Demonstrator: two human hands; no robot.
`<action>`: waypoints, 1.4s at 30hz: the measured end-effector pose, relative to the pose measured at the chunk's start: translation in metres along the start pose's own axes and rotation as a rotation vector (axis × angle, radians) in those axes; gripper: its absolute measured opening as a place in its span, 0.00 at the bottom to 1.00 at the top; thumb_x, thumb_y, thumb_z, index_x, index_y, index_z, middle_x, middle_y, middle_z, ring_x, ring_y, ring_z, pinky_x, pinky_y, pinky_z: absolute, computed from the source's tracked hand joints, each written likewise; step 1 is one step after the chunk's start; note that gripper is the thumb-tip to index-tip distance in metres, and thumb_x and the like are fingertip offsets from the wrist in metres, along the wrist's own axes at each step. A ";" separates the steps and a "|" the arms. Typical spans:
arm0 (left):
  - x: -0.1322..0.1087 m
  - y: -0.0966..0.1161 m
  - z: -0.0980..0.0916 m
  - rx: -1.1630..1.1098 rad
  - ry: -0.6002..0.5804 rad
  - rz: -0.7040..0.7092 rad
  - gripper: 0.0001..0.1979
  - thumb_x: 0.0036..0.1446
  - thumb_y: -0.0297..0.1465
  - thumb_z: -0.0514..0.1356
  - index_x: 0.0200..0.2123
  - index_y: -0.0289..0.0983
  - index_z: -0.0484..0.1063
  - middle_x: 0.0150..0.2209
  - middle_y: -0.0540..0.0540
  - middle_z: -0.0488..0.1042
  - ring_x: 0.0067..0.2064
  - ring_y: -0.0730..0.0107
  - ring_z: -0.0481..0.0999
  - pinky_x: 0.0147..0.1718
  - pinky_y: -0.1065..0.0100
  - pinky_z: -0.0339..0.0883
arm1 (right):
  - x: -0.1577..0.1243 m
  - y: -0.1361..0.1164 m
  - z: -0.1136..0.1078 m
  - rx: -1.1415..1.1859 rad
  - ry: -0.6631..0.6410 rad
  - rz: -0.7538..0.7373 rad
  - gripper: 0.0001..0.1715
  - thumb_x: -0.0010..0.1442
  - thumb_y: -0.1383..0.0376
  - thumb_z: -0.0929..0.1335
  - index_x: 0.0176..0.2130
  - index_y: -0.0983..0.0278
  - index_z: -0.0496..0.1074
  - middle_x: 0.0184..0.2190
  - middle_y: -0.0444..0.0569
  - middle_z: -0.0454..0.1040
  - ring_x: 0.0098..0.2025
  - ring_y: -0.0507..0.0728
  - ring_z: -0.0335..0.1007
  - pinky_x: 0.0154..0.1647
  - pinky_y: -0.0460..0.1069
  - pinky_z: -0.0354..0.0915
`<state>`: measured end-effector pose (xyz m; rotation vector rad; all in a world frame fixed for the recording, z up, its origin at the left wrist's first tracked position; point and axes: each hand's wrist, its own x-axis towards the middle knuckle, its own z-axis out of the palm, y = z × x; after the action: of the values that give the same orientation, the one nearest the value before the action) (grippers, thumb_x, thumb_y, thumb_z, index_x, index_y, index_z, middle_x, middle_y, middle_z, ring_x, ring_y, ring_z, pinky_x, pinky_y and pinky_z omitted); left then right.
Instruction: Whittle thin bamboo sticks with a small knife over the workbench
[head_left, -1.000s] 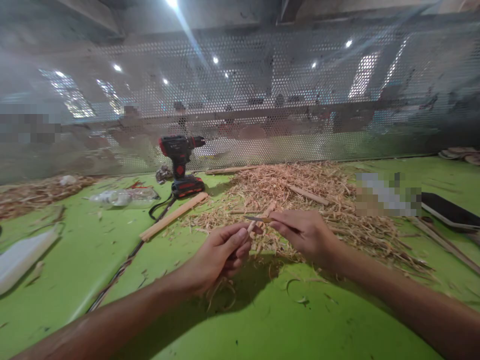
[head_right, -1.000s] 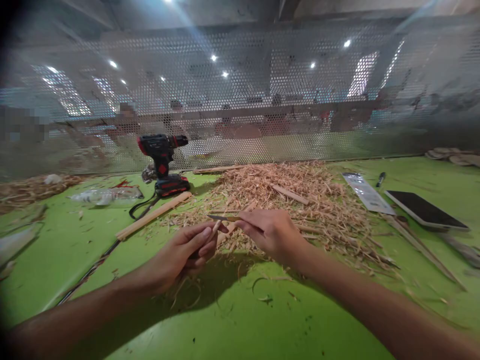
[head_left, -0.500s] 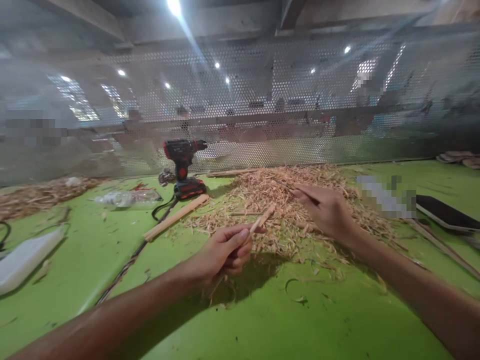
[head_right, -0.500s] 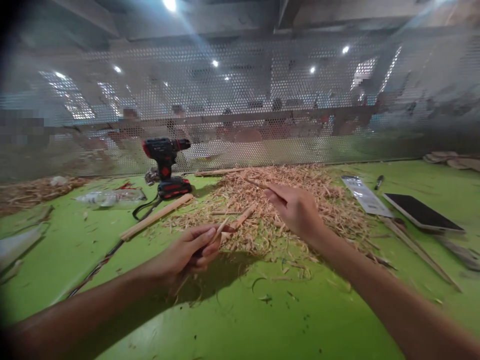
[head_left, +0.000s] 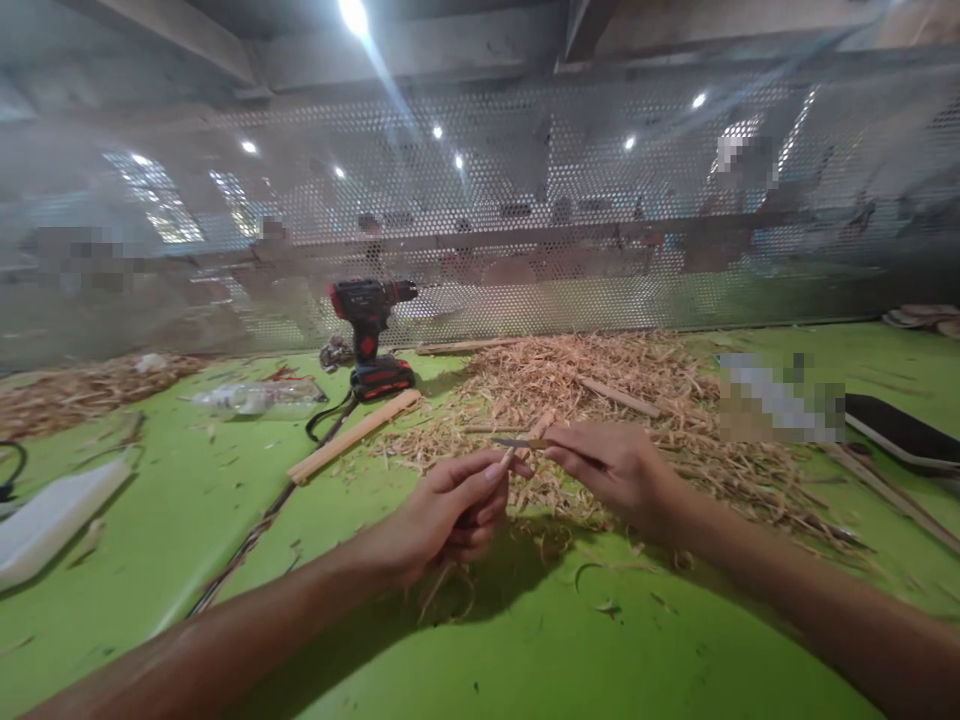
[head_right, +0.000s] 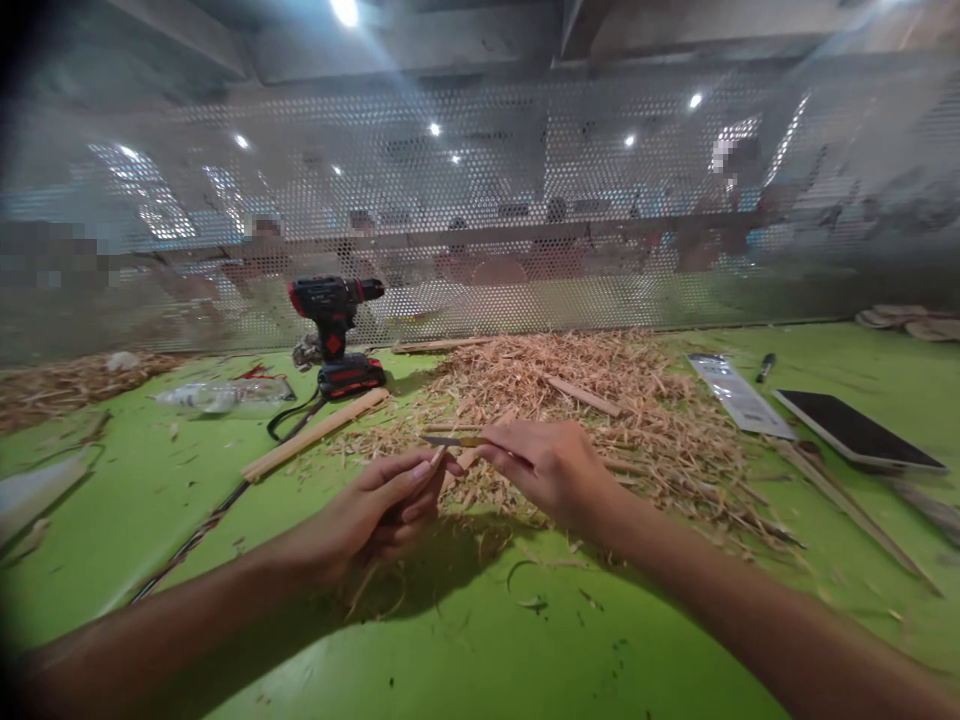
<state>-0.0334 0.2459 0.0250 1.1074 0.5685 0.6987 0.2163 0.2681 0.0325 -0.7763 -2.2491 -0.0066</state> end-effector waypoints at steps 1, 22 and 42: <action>0.000 0.000 0.000 -0.003 0.003 0.000 0.12 0.70 0.42 0.60 0.44 0.38 0.72 0.26 0.58 0.57 0.20 0.84 0.45 0.16 0.77 0.39 | 0.000 0.001 0.002 0.004 -0.001 0.006 0.18 0.77 0.58 0.63 0.53 0.55 0.81 0.35 0.47 0.85 0.33 0.56 0.80 0.31 0.52 0.77; -0.001 -0.001 -0.001 0.058 -0.033 0.008 0.14 0.70 0.42 0.60 0.47 0.38 0.73 0.25 0.58 0.53 0.20 0.83 0.46 0.16 0.77 0.40 | -0.002 0.041 -0.019 -0.163 0.145 0.141 0.20 0.77 0.56 0.62 0.53 0.52 0.82 0.30 0.46 0.83 0.22 0.55 0.74 0.15 0.50 0.67; -0.001 -0.003 0.000 -0.028 0.014 -0.001 0.11 0.71 0.41 0.58 0.43 0.39 0.70 0.27 0.57 0.61 0.19 0.85 0.49 0.17 0.78 0.47 | -0.001 0.003 0.006 -0.012 0.012 0.000 0.18 0.77 0.59 0.63 0.52 0.58 0.81 0.32 0.45 0.84 0.26 0.51 0.75 0.22 0.47 0.69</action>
<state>-0.0329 0.2445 0.0227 1.0773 0.5697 0.7122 0.2142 0.2716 0.0270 -0.7806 -2.2402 -0.0249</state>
